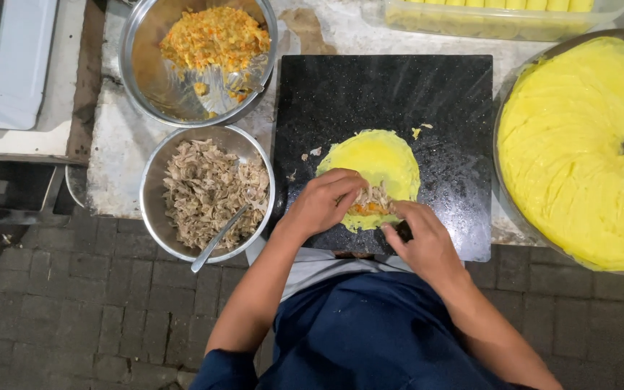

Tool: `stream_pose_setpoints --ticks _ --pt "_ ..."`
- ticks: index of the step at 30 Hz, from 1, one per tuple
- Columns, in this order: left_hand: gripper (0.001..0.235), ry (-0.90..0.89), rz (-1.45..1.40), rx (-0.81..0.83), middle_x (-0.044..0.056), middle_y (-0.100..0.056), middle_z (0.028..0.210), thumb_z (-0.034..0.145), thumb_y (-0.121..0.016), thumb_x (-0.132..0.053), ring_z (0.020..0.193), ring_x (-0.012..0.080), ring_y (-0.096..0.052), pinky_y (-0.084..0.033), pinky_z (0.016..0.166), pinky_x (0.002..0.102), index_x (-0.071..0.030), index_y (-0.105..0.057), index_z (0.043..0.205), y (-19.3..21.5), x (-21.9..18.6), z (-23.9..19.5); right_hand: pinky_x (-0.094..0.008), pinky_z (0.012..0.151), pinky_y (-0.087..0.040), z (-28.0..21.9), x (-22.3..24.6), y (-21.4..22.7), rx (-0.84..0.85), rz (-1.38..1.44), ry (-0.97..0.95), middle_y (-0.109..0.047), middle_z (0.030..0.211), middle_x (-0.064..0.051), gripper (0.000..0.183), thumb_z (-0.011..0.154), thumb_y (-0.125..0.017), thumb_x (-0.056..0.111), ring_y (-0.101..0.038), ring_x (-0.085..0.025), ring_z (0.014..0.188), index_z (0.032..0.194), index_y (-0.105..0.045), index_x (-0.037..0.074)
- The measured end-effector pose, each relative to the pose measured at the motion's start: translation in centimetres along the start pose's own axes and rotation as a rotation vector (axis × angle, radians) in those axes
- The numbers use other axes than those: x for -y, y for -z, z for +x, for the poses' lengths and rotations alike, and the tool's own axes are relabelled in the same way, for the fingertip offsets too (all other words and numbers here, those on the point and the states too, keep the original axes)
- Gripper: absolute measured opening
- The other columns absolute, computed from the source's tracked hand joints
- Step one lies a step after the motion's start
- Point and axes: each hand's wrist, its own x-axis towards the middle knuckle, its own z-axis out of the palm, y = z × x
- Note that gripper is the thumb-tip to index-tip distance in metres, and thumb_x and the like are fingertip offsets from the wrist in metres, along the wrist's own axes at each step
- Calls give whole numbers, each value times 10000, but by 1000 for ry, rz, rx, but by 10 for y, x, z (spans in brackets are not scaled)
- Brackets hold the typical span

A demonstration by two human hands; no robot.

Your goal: The person flattens a piece of yellow dough on a black cutting board, adds a spoonful of orange filling and shredded meat, then rolls it into a cylinder and places it in a plastic container. This process is repeated multiple times.

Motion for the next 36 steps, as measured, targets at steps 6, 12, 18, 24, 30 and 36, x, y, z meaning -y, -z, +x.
stream_pose_setpoints --ticks 6,12,18,24,30,36 --pt "153 -32 -116 130 170 -719 966 888 -652 33 962 363 -691 -571 832 444 -45 -742 985 -1 0 13 -351 821 -578 9 11 -4 -25 -141 48 -666 996 -92 371 786 -832 250 -672 -268 960 1038 -686 21" --pt "227 -28 5 239 173 -707 1054 909 -712 -163 1061 348 -653 -538 904 435 -35 -732 1095 -9 3 18 -356 752 -553 8 -3 -21 -56 -255 90 -626 894 -36 217 792 -814 217 -656 -242 835 922 -695 90" --pt "212 3 -10 308 137 -706 1072 954 -653 -158 1130 329 -617 -508 962 435 -104 -743 1138 -21 15 13 -332 733 -542 9 -3 -18 -47 -241 72 -629 875 -5 165 779 -806 185 -652 -225 819 895 -702 132" --pt "256 -8 -1 387 150 -691 1202 990 -585 -147 1237 300 -570 -424 1075 451 -88 -695 1213 -4 -1 8 -316 706 -576 10 -5 7 27 91 -211 -709 881 -34 185 768 -812 92 -692 -227 767 939 -742 113" --pt "289 -42 18 338 165 -689 1208 952 -595 -41 1254 302 -575 -295 1185 456 -56 -672 1230 3 -4 -5 -309 745 -543 21 -24 30 89 731 -576 -669 772 -9 236 779 -769 -8 -585 -87 739 1001 -704 42" --pt "199 -130 -101 179 137 -718 1049 939 -636 -71 1110 305 -654 -449 1086 428 -63 -714 1122 -3 15 0 -355 723 -629 27 -44 29 20 1190 -642 -705 917 -181 221 804 -689 -76 -722 -237 797 1021 -651 -53"
